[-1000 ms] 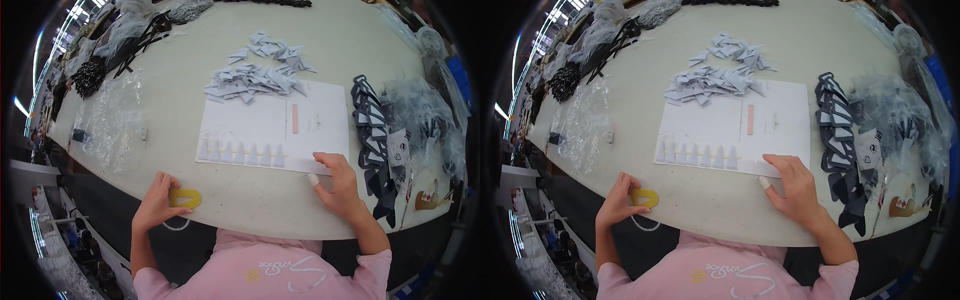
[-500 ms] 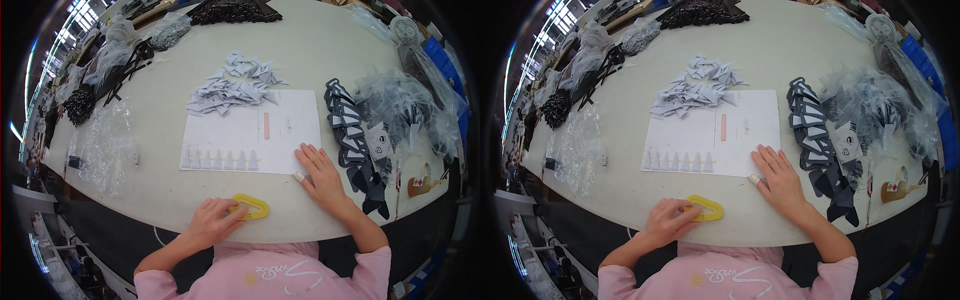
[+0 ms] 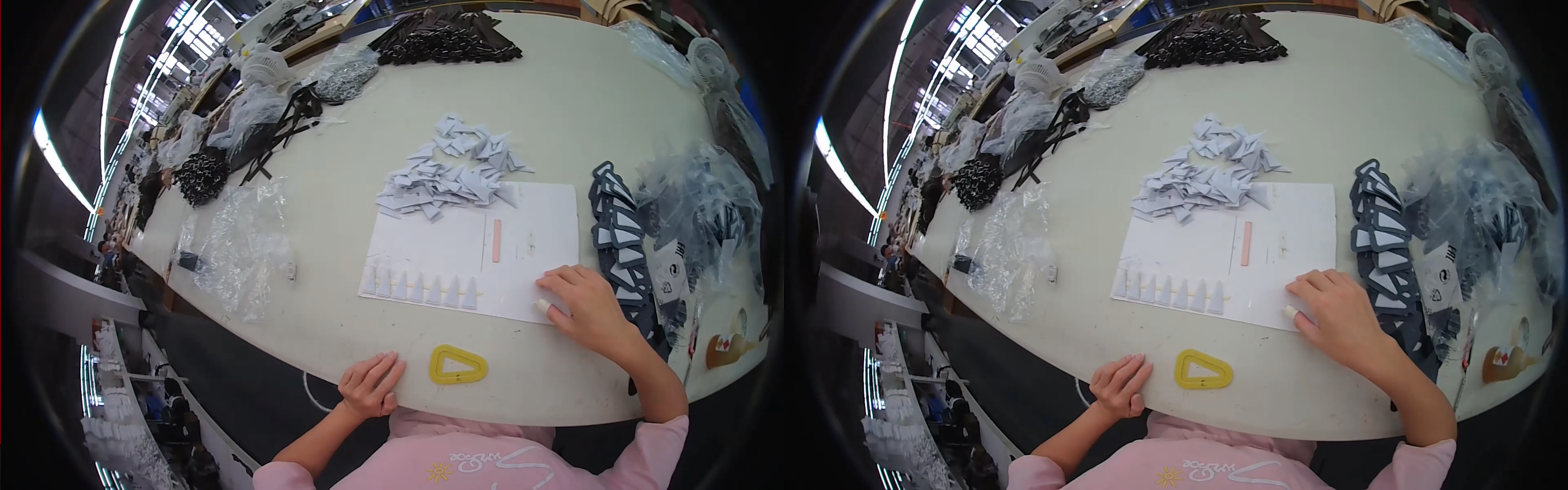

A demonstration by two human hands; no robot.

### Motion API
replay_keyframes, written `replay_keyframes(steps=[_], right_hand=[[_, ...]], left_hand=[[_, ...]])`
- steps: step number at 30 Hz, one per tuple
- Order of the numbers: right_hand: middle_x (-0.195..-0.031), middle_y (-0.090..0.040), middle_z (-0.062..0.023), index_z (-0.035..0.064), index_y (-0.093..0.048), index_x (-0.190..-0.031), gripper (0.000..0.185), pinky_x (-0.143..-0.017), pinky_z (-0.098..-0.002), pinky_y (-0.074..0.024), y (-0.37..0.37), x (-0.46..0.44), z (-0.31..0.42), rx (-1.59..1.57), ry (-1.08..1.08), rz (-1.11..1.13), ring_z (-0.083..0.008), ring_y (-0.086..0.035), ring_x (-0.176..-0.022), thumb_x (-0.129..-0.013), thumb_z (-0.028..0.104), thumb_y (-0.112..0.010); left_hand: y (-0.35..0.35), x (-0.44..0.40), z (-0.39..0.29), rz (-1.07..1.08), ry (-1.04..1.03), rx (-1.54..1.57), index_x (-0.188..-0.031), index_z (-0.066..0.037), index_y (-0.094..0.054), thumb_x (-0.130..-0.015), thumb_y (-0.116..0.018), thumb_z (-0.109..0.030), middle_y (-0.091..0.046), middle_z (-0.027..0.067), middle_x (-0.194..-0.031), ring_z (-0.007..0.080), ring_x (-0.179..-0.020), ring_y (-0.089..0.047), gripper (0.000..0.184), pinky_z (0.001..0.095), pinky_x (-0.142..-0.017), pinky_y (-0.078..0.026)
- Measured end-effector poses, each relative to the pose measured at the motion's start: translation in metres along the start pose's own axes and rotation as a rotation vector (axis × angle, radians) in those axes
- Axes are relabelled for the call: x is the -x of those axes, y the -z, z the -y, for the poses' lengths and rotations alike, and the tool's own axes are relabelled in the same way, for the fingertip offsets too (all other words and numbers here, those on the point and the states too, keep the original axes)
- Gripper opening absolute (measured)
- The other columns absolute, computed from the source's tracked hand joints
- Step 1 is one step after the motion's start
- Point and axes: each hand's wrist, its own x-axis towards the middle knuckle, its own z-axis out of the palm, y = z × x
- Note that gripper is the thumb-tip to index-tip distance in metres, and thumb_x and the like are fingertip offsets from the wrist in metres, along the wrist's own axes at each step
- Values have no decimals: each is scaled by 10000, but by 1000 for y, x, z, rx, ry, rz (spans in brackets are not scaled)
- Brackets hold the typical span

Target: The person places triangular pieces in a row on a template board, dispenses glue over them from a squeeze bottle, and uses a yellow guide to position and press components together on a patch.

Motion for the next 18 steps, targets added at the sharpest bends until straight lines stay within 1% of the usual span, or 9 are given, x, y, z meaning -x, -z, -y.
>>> replay_keyframes(steps=[2, 3, 6, 9, 10, 11, 13, 15, 18], right_hand=[[-1175, -701, -135, 45, -705, -1167, 299, -950, -432, -521, 15, -12, -5, 0, -6, 126, -317, -647, -1106, -916, 205, -738], [-1163, -701, -135, 31, -700, -1170, 317, -945, -433, -523, 21, -17, -8, 28, 44, 153, -318, -651, -1095, -913, 212, -742], [-1229, -685, -155, 5, -674, -1222, 389, -982, -432, -519, 28, -29, -20, 60, 193, 220, -326, -639, -1158, -909, 224, -747], [-1379, -626, -195, -21, -615, -1331, 516, -1093, -456, -478, 21, -32, -20, 34, 251, 232, -344, -590, -1292, -911, 246, -752], [-1424, -597, -204, -24, -593, -1362, 552, -1126, -468, -452, 17, -32, -18, 70, 263, 233, -348, -565, -1331, -912, 253, -752], [-1469, -568, -212, -27, -572, -1393, 588, -1159, -481, -426, 11, -28, -15, 105, 274, 228, -351, -539, -1370, -913, 260, -753], [-1562, -502, -216, -25, -530, -1453, 656, -1223, -518, -359, -1, -21, -11, 149, 248, 225, -357, -486, -1445, -917, 282, -752], [-1559, -511, -206, -25, -534, -1449, 655, -1218, -510, -368, -7, -15, -9, 157, 246, 187, -354, -495, -1440, -914, 283, -753], [-1524, -553, -191, -10, -566, -1419, 606, -1208, -498, -386, -11, -10, 1, 154, 202, 145, -352, -529, -1408, -908, 257, -754]], left_hand=[[-2, 2, -1, -14, 7, -4, -1113, -114, -820, -1012, -382, -326, -779, 81, -1161, 239, -1016, -738, 497, 359, -876, -538], [-3, 4, -1, -13, 12, -11, -1118, -111, -818, -1009, -374, -327, -781, 76, -1154, 238, -1015, -741, 506, 361, -865, -534], [-3, 6, -2, -4, 62, -39, -1133, -134, -819, -978, -385, -294, -783, 56, -1161, 209, -1037, -740, 488, 349, -857, -537], [-3, 7, -7, 14, 165, -14, -1183, -131, -802, -942, -431, -330, -769, 61, -1200, 227, -1072, -733, 485, 372, -895, -517], [-2, 8, -7, 21, 191, -10, -1195, -131, -797, -933, -442, -337, -765, 63, -1209, 232, -1081, -730, 488, 377, -902, -513], [-1, 11, -8, 40, 210, 3, -1225, -133, -785, -910, -463, -353, -750, 71, -1248, 235, -1123, -715, 501, 384, -926, -498], [1, 8, -7, 56, 210, -3, -1225, -134, -785, -912, -463, -360, -745, 73, -1261, 229, -1140, -706, 502, 383, -932, -494], [2, 10, -6, 75, 202, 10, -1230, -138, -781, -916, -460, -379, -732, 76, -1288, 229, -1162, -694, 509, 384, -948, -484], [6, 6, -6, 73, 243, 75, -1244, -135, -768, -903, -534, -322, -722, 73, -1290, 243, -1170, -680, 455, 393, -959, -476]])
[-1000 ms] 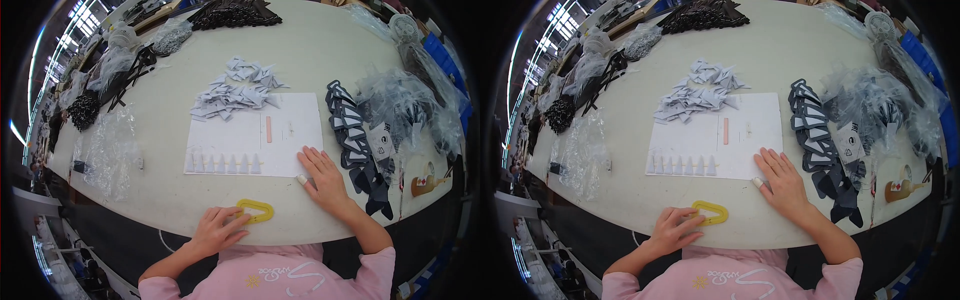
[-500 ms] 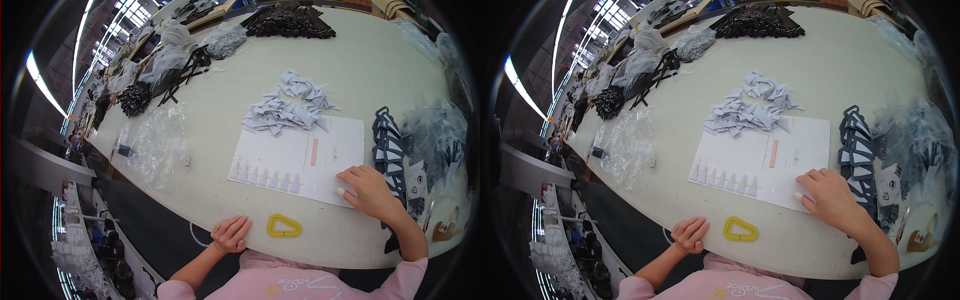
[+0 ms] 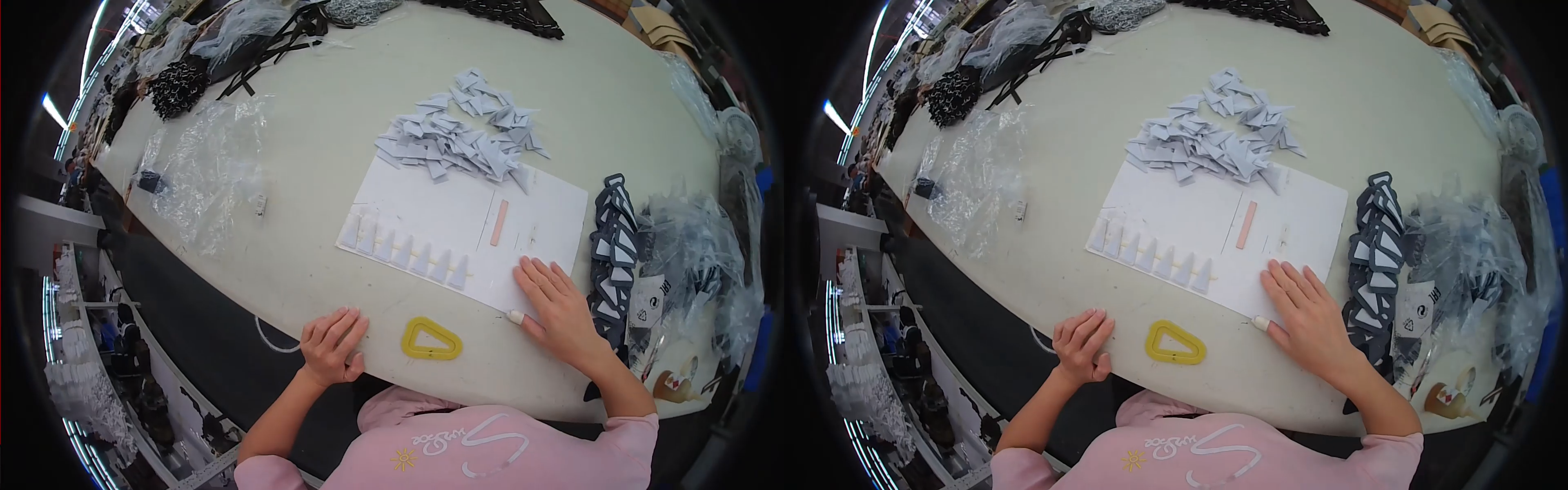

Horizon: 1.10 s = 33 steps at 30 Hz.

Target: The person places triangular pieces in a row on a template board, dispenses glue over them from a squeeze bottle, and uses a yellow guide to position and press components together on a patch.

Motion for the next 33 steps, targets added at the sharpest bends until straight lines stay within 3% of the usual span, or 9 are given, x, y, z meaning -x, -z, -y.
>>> replay_keyframes(steps=[4, 5, 6, 9, 11, 18, 24, 27, 33], right_hand=[[-1437, -630, -175, 18, -630, -1345, 484, -1148, -477, -442, -2, -6, 9, -93, -136, -73, -349, -602, -1311, -901, 177, -743], [-1291, -687, -158, 38, -660, -1294, 409, -1049, -456, -492, -4, -13, 21, -211, -245, -156, -336, -645, -1187, -895, 107, -720], [-1248, -684, -152, 40, -664, -1288, 401, -1021, -448, -498, -6, -20, 31, -306, -298, -166, -328, -646, -1157, -895, 98, -714], [-1129, -660, -134, 46, -674, -1271, 376, -959, -423, -512, -23, -44, 50, -517, -401, -268, -305, -642, -1083, -898, 80, -699], [-1062, -628, -120, 53, -681, -1261, 360, -943, -406, -515, -46, -52, 52, -550, -399, -358, -288, -633, -1055, -902, 76, -694], [-1083, -579, -95, 66, -688, -1208, 348, -989, -369, -476, -52, -64, 58, -575, -418, -322, -265, -575, -1089, -870, 137, -730], [-1085, -574, -104, 61, -686, -1151, 346, -981, -359, -476, -39, -78, 39, -618, -452, -81, -254, -568, -1054, -828, 170, -742], [-1075, -534, -81, 50, -695, -1116, 291, -936, -319, -475, -32, -84, 34, -625, -450, -2, -204, -538, -978, -843, 140, -740], [-1013, -551, -69, 53, -729, -998, 239, -870, -310, -458, -27, -95, 30, -635, -502, 46, -192, -525, -940, -844, 222, -798]], left_hand=[[9, -20, -5, 97, 101, 235, -1256, -76, -739, -862, -655, -202, -696, 122, -1312, 317, -1201, -642, 422, 438, -986, -463], [10, -24, -4, 131, 107, 344, -1265, -68, -732, -845, -682, -175, -682, 130, -1333, 327, -1215, -630, 436, 451, -1001, -458], [12, -27, -4, 169, 111, 448, -1274, -61, -724, -827, -709, -148, -668, 138, -1354, 337, -1228, -618, 455, 463, -1016, -453], [14, -43, -17, 271, 57, 645, -1359, -48, -661, -832, -763, -197, -602, 156, -1445, 356, -1290, -568, 557, 495, -1090, -408], [16, -51, -22, 343, -34, 525, -1420, -54, -607, -840, -782, -246, -562, 160, -1490, 358, -1338, -530, 636, 510, -1127, -375], [7, -51, -16, 354, -196, 443, -1493, -68, -540, -857, -799, -324, -526, 137, -1539, 343, -1419, -471, 733, 519, -1171, -335], [7, -51, -21, 324, -173, 426, -1489, -68, -541, -861, -797, -313, -579, 107, -1491, 303, -1399, -509, 721, 517, -1172, -337], [6, -51, -23, 303, -159, 420, -1490, -69, -540, -857, -801, -311, -597, 94, -1475, 290, -1389, -525, 726, 517, -1170, -342], [9, -53, -24, 305, -133, 423, -1478, -73, -561, -852, -806, -315, -603, 79, -1478, 275, -1389, -530, 714, 502, -1167, -358]])
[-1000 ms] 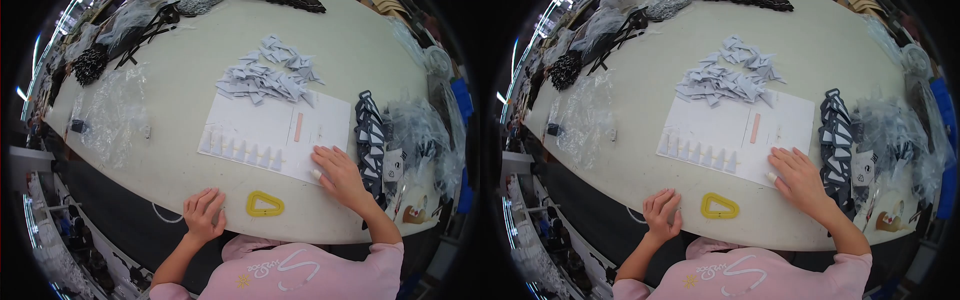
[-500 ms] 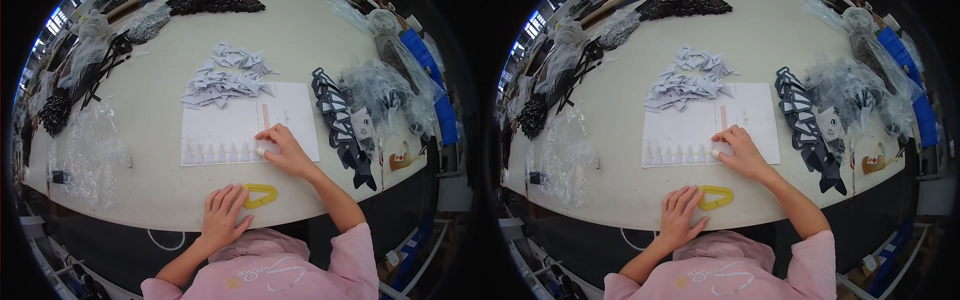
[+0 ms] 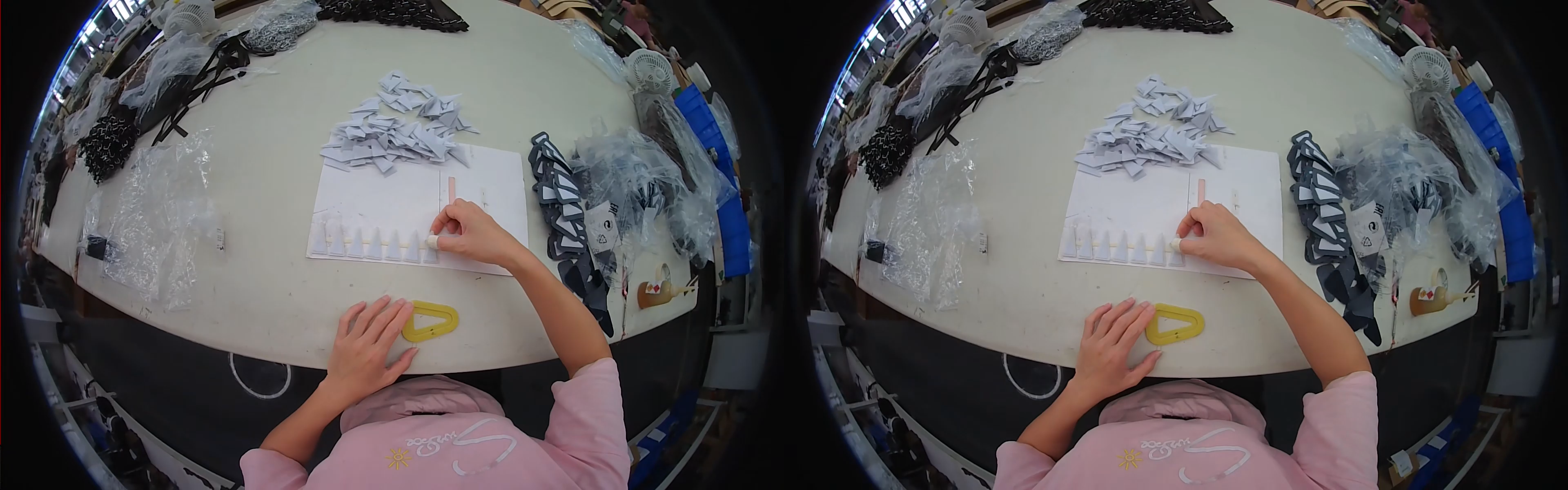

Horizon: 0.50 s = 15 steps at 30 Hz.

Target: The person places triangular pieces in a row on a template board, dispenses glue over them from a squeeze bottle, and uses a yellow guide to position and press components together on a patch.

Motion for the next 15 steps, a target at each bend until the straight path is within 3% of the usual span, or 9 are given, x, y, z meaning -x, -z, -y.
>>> replay_keyframes(steps=[6, 9, 12, 15], right_hand=[[-975, -610, -123, 51, -745, -950, 263, -840, -370, -484, -5, -2, -4, 11, 41, -64, -262, -582, -960, -814, 276, -766], [-968, -597, -34, 54, -713, -972, 221, -830, -304, -442, -5, -1, -9, -23, 70, -59, -160, -534, -911, -887, 242, -792], [-947, -620, 12, 60, -685, -994, 175, -826, -261, -429, 0, 8, -5, -475, -130, -30, -100, -545, -897, -920, 199, -763], [-926, -612, 39, 53, -672, -1036, 154, -822, -267, -447, -2, 36, -8, -698, -40, -208, -71, -530, -876, -970, 178, -731]], left_hand=[[0, -3, -2, 22, 17, 0, -1479, -78, -562, -853, -806, -309, -605, 78, -1476, 273, -1389, -530, 711, 503, -1173, -352], [-2, -2, 0, 36, 24, 6, -1517, -94, -532, -909, -754, -351, -585, 62, -1490, 251, -1406, -509, 696, 497, -1198, -327], [-2, -8, -2, 45, 27, 47, -1495, -84, -545, -865, -804, -282, -592, 83, -1466, 283, -1407, -507, 710, 520, -1193, -320], [-8, -9, -5, 26, 30, 78, -1487, -86, -555, -871, -803, -267, -592, 88, -1441, 290, -1406, -503, 688, 519, -1197, -314]])
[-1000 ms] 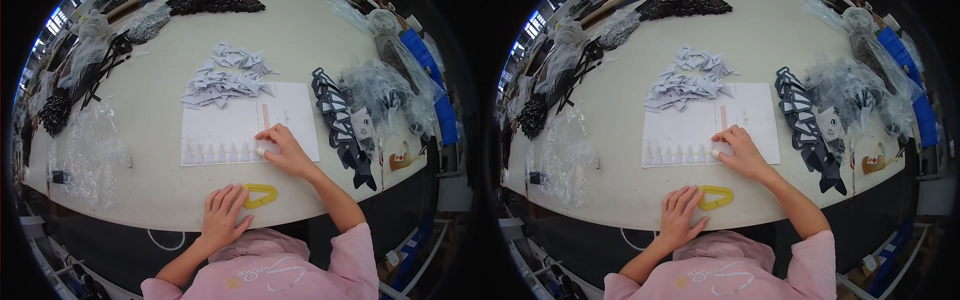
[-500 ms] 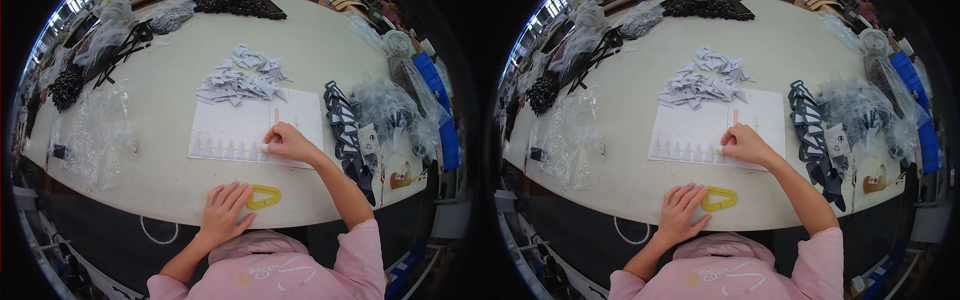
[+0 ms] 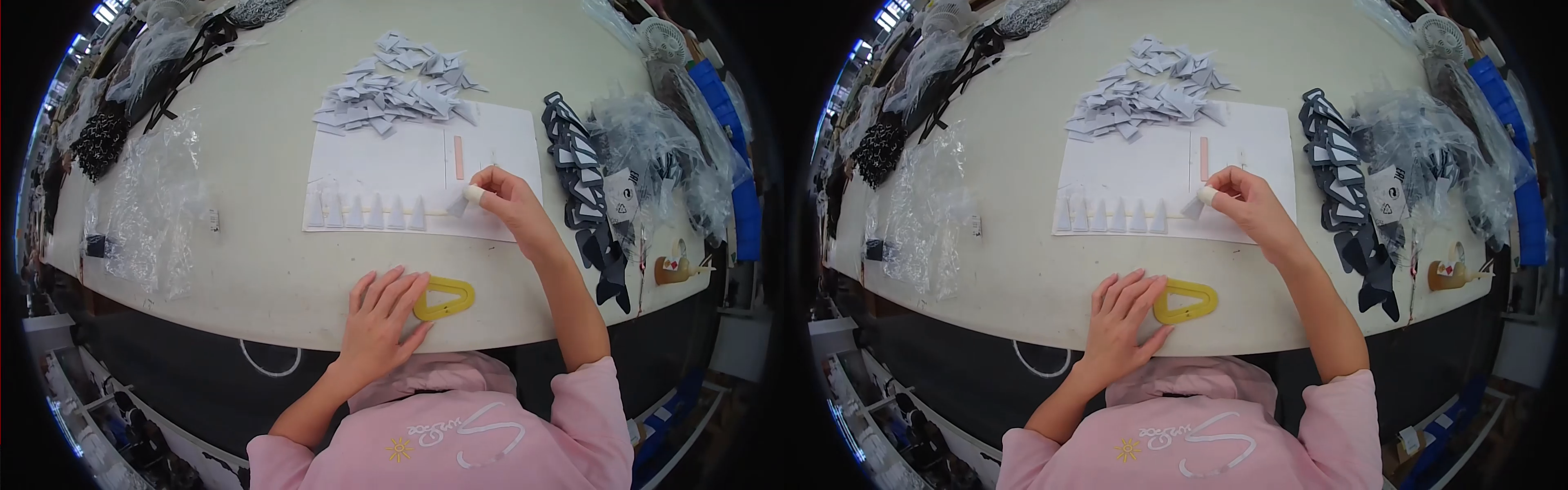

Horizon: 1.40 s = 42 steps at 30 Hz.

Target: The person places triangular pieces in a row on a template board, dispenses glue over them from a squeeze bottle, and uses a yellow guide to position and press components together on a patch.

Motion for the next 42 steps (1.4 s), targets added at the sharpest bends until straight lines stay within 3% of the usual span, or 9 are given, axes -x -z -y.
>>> replay_keyframes(steps=[3, 8, 13, 16, 22, 34, 42], right_hand=[[-953, -627, 34, 68, -662, -1026, 117, -848, -260, -428, -5, 52, 5, -32, -7, -57, -70, -524, -882, -963, 138, -732], [-975, -609, 0, 86, -640, -977, 137, -876, -310, -424, -36, 121, -30, 220, 94, -165, -145, -528, -945, -901, 79, -755], [-1002, -579, -40, 102, -648, -959, 195, -923, -352, -396, -59, 138, -50, 507, 187, -312, -241, -486, -992, -824, 58, -782], [-1012, -569, -37, 112, -657, -959, 199, -957, -372, -371, -65, 140, -49, 579, 178, -332, -242, -478, -1018, -819, 69, -792], [-1035, -540, -32, 130, -661, -962, 222, -982, -404, -324, -79, 141, -54, 590, 186, -402, -245, -459, -1044, -793, 103, -803], [-1064, -533, -40, 130, -672, -959, 208, -978, -415, -321, -71, 151, -49, 704, 87, -390, -258, -452, -1059, -792, 116, -795], [-1108, -546, -69, 121, -666, -959, 207, -1024, -419, -311, -80, 154, -52, 522, 96, -495, -274, -444, -1112, -796, 104, -793]], left_hand=[[-7, 5, -8, -20, 15, 7, -1479, -93, -568, -869, -806, -264, -605, 78, -1412, 288, -1382, -520, 677, 518, -1188, -325], [-20, 8, -15, -85, 42, 1, -1466, -94, -582, -834, -835, -275, -627, 69, -1373, 272, -1322, -571, 704, 501, -1166, -357], [-23, 8, -14, -118, 44, -6, -1455, -80, -585, -807, -851, -272, -647, 76, -1346, 265, -1300, -592, 726, 488, -1157, -375], [-23, 8, -14, -114, 35, -22, -1445, -79, -590, -804, -849, -262, -653, 74, -1345, 263, -1305, -593, 715, 488, -1156, -378], [-26, 9, -15, -124, 49, -19, -1430, -84, -600, -802, -845, -247, -659, 71, -1353, 258, -1326, -587, 693, 488, -1164, -373], [-20, 2, -17, -70, 68, 19, -1442, -110, -604, -789, -832, -206, -661, 44, -1380, 267, -1368, -554, 698, 509, -1186, -329], [-22, 3, -17, -66, 67, 15, -1448, -99, -601, -775, -847, -202, -658, 54, -1373, 280, -1369, -550, 723, 522, -1185, -326]])
